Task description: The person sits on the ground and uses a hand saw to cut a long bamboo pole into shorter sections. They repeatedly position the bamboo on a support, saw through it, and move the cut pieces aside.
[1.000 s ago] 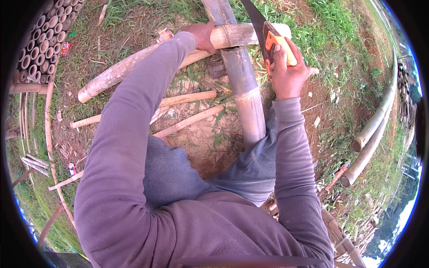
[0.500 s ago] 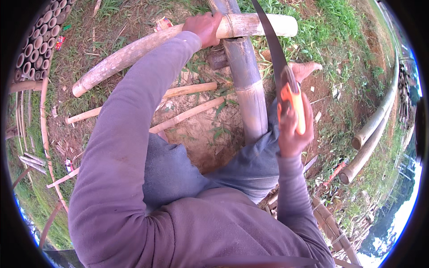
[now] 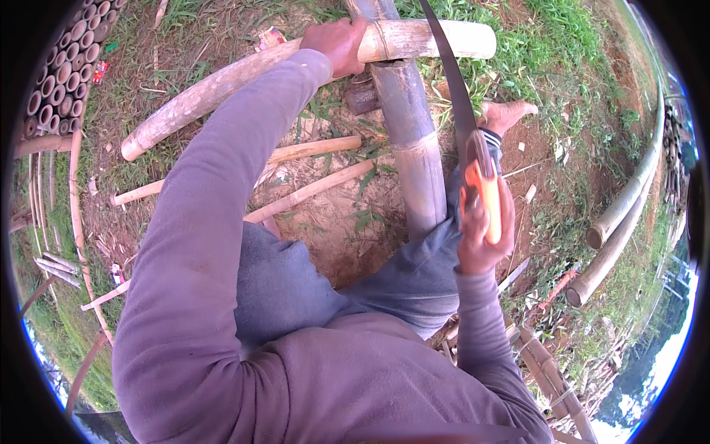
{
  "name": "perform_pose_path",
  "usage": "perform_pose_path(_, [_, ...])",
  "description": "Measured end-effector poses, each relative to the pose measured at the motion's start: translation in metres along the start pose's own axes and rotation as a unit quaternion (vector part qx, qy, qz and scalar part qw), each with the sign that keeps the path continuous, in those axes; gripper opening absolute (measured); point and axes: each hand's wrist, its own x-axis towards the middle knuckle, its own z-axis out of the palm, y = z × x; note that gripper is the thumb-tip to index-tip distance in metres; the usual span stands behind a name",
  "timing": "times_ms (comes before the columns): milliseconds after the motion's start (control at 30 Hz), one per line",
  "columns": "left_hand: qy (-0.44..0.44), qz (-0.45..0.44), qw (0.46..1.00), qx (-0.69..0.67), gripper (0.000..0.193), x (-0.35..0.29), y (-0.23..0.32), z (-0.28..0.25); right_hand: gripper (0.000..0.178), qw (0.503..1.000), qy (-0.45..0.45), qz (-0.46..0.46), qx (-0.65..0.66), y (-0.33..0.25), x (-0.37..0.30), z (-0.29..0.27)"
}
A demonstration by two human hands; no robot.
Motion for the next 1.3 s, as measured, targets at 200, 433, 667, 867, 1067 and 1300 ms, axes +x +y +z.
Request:
perform_pose_path(200, [-0.032, -0.013, 0.999, -0.003, 0.068, -0.006, 0.009, 0.001, 0.045, 0.998, -0.016, -0.028, -0.059, 0.014, 0.135, 0.088])
perform_pose_path(433, [-0.065, -0.006, 0.998, -0.013, 0.074, 0.006, -0.004, -0.006, 0.056, 0.996, -0.001, -0.033, -0.080, -0.001, 0.002, 0.007])
perform_pose_path(667, [-0.146, 0.027, 0.982, -0.114, 0.087, 0.030, -0.022, -0.010, 0.041, 0.998, -0.008, 0.052, 0.045, 0.003, 0.133, 0.086])
perform_pose_path(867, [-0.080, -0.017, 0.996, -0.019, 0.089, 0.008, 0.007, -0.015, 0.044, 0.995, -0.009, -0.061, -0.082, 0.003, 0.135, 0.081])
perform_pose_path(1067, [-0.013, -0.014, 1.000, -0.001, 0.067, -0.006, 0.008, -0.001, 0.046, 0.996, -0.018, -0.027, -0.083, -0.008, 0.120, 0.070])
perform_pose_path(1300, [-0.007, -0.003, 1.000, -0.006, 0.065, -0.007, 0.004, 0.008, 0.052, 0.998, 0.015, 0.049, 0.048, -0.018, -0.004, 0.007])
